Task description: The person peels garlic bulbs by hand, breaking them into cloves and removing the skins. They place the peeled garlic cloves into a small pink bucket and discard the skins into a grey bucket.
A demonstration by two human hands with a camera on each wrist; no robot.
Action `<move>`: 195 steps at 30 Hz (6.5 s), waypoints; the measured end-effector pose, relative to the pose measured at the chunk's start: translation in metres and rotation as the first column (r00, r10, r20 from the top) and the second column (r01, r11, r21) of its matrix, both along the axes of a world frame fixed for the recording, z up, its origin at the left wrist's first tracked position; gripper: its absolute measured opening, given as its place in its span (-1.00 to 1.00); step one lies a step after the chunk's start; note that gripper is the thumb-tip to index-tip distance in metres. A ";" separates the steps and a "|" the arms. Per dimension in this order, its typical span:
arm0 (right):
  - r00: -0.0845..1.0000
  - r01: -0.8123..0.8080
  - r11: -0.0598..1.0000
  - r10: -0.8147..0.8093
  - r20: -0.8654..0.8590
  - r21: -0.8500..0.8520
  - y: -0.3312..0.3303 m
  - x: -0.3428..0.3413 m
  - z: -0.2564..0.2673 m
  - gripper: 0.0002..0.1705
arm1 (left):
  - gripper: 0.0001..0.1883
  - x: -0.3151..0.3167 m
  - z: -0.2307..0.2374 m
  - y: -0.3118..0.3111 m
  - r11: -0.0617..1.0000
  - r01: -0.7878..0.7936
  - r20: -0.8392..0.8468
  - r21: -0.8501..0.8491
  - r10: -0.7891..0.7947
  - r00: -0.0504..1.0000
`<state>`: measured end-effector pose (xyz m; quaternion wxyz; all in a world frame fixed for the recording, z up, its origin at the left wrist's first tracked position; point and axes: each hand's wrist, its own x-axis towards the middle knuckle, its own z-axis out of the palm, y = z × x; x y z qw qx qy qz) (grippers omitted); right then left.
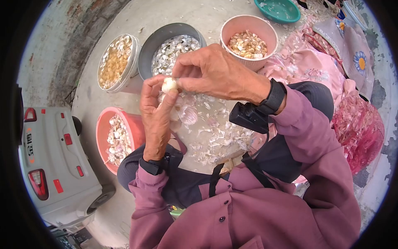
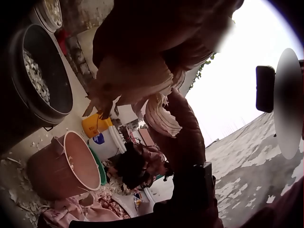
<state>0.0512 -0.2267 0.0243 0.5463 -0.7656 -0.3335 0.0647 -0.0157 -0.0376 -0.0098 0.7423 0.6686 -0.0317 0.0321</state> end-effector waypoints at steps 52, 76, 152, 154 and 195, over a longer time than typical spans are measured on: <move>0.984 0.077 0.994 -0.063 0.169 -0.076 0.003 0.004 -0.013 -0.84 | -0.68 0.002 0.002 -0.009 0.747 -0.358 0.439 0.561 0.098 0.893; 0.968 0.196 0.971 -0.169 0.185 -0.136 -0.002 0.012 -0.016 -0.88 | -0.65 -0.001 0.013 0.006 0.991 0.035 -0.085 -0.127 -0.046 0.995; 0.997 0.066 0.998 -0.067 -0.034 -0.006 0.012 0.001 -0.016 -0.79 | -0.54 0.001 0.004 -0.003 0.594 -0.237 0.294 0.769 0.001 0.956; 0.994 0.066 0.998 -0.065 0.085 -0.008 0.011 0.001 -0.020 -0.78 | -0.53 0.002 -0.001 -0.002 0.566 -0.248 0.312 0.786 -0.017 0.950; 0.997 0.061 0.994 -0.056 -0.046 0.096 0.017 -0.002 -0.022 -0.66 | -0.54 0.008 0.000 -0.002 0.696 -0.278 0.359 0.662 0.031 0.933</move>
